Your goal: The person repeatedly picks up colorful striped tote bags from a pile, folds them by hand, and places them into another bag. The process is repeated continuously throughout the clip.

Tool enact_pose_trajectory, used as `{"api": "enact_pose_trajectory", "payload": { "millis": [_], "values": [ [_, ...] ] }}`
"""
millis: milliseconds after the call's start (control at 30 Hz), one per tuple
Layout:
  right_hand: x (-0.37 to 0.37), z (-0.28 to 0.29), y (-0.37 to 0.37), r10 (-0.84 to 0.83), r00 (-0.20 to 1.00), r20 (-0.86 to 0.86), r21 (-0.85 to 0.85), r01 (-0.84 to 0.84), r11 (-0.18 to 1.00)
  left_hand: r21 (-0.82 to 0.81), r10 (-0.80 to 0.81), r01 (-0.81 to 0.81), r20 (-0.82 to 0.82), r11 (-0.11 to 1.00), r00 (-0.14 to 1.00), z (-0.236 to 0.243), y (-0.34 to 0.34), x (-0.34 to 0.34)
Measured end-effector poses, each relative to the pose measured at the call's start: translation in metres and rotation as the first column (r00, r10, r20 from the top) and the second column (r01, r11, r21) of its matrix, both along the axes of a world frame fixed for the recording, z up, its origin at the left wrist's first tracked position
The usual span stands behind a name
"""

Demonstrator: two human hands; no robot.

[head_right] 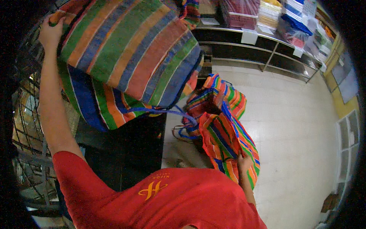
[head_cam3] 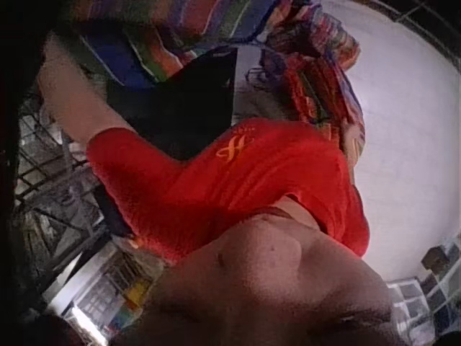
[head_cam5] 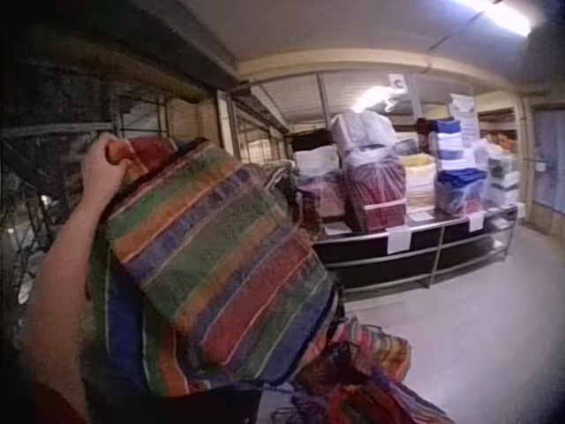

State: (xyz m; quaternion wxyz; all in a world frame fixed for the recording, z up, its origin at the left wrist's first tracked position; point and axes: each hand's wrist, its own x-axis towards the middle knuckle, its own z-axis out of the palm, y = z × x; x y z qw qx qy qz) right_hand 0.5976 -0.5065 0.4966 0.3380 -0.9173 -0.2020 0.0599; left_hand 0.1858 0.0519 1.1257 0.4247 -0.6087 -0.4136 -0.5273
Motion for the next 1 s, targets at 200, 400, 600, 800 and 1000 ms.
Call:
{"api": "enact_pose_trajectory", "payload": {
  "millis": [200,400,600,800,1000],
  "values": [
    [-0.037,0.061,0.127,0.156,0.988,-0.01,0.084,-0.155,0.984,0.055,0.115,-0.12,0.076,0.991,0.99,0.003,0.06,-0.131],
    [-0.085,0.154,0.19,0.371,0.878,-0.301,0.566,-0.149,0.811,0.139,0.267,-0.289,0.158,0.947,0.951,-0.117,0.08,-0.346],
    [-0.103,0.092,0.2,0.409,0.857,-0.312,0.583,-0.168,0.795,0.078,0.407,-0.469,0.388,0.879,0.827,-0.264,0.052,-0.419],
    [-0.064,-0.098,0.167,0.603,0.797,-0.022,-0.162,-0.598,0.785,-0.041,0.406,-0.422,0.369,0.905,0.836,-0.281,0.017,-0.423],
    [-0.044,-0.167,0.115,0.55,0.811,-0.202,-0.439,-0.577,0.689,-0.039,0.302,-0.306,0.318,0.951,0.899,-0.228,-0.026,-0.378]
  ]
}}
